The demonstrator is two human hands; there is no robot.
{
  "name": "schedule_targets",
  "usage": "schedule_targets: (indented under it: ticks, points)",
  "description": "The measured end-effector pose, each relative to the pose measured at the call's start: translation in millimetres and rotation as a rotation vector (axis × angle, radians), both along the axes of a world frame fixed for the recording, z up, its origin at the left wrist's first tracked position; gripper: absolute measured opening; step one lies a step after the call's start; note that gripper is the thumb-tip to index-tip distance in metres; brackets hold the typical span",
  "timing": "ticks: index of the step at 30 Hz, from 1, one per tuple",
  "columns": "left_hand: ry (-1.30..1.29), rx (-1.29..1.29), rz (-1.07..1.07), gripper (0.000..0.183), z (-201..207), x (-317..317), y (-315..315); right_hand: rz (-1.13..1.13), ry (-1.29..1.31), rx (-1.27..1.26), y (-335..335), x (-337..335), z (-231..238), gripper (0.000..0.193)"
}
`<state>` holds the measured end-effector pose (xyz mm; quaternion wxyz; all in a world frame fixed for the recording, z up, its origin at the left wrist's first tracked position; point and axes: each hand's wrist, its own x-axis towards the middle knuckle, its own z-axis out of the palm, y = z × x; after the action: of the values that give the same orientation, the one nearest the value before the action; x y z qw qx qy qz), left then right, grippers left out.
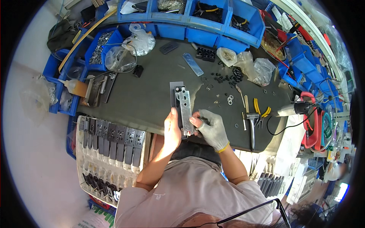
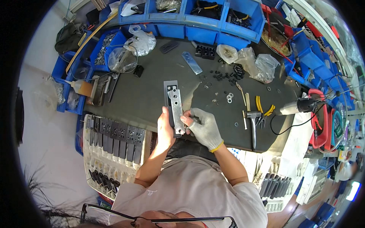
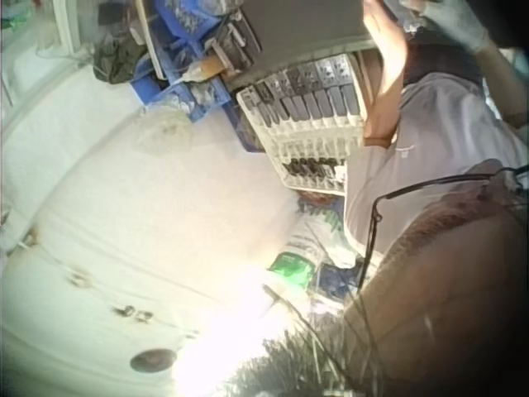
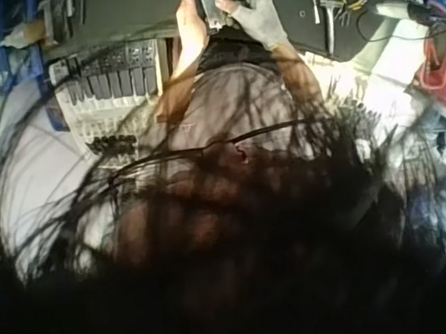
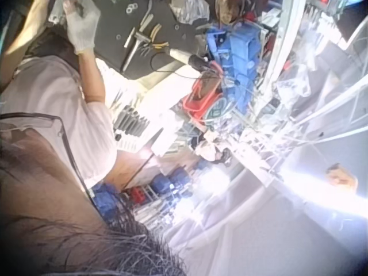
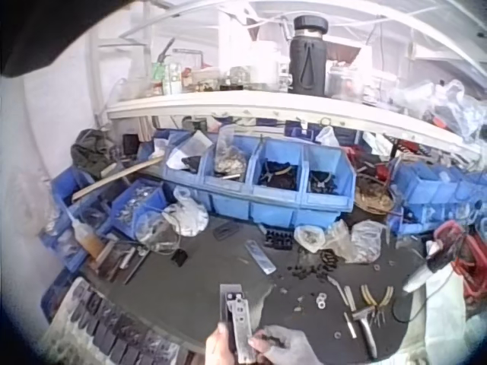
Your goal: Assembling metal brackets and components using an electric screwdriver and pliers at a workbench.
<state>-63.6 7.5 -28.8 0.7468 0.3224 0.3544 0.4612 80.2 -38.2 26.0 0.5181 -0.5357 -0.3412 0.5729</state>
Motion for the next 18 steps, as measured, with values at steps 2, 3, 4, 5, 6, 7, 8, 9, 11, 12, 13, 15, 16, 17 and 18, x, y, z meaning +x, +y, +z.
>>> schedule_targets:
  ticks: [2, 3, 4, 5, 6, 7, 8, 9, 11, 12, 13, 15, 16, 17, 18]
  points:
    - [0.039, 0.048, -0.012, 0.051, 1.3, 2.3, -4.1, 0.003, -0.047, 0.029, 0.8, -4.6, -6.3, 0.017]
    - [0.079, 0.095, -0.017, 0.05, 2.0, 2.6, -6.3, -0.016, -0.077, 0.034, -0.5, -7.4, -6.8, 0.016]
    - [0.118, 0.143, -0.022, 0.049, 2.2, 2.3, -7.5, -0.035, -0.108, 0.039, -2.0, -9.5, -7.4, 0.017]
    - [0.185, 0.158, -0.035, 0.041, -0.9, 2.1, -6.1, -0.032, -0.107, 0.038, -3.6, -11.0, -8.5, 0.017]
    - [0.186, 0.157, -0.036, 0.041, -0.5, 2.6, -6.6, -0.047, -0.162, 0.066, -5.1, -12.0, -10.2, 0.017]
    - [0.184, 0.167, -0.03, 0.037, 0.7, 3.6, -7.3, -0.062, -0.217, 0.095, -5.7, -12.5, -12.0, 0.018]
    - [0.181, 0.178, -0.026, 0.033, 1.8, 4.1, -7.6, -0.063, -0.217, 0.094, -5.4, -11.8, -14.2, 0.018]
    - [0.141, 0.148, -0.03, 0.025, 2.9, 3.3, -7.4, -0.054, -0.301, 0.111, -4.8, -10.6, -16.2, 0.02]
    - [0.145, 0.158, -0.007, 0.025, -4.8, 3.6, -8.6, -0.046, -0.384, 0.127, -4.6, -9.0, -15.7, 0.021]
    - [0.149, 0.169, 0.017, 0.026, -4.9, 4.4, -8.7, -0.041, -0.435, 0.123, -5.0, -8.4, -13.4, 0.022]
    - [0.149, 0.168, 0.014, 0.026, -3.9, 4.6, -8.9, -0.037, -0.485, 0.119, -5.6, -7.7, -12.3, 0.023]
    - [0.144, 0.098, -0.012, 0.028, 1.0, 5.3, -9.0, -0.046, -0.378, 0.116, -8.1, -6.6, -17.1, 0.024]
    - [0.145, 0.097, -0.015, 0.028, 1.6, 4.8, -9.1, -0.054, -0.272, 0.115, -9.4, -5.3, -20.0, 0.025]
    - [0.139, 0.054, -0.043, 0.028, 1.9, 3.7, -9.3, -0.057, -0.272, 0.113, -11.4, -1.3, -22.2, 0.025]
    - [0.135, 0.012, -0.067, 0.029, 2.1, 2.3, -9.5, -0.137, -0.427, 0.193, -13.7, 4.4, -24.5, 0.025]
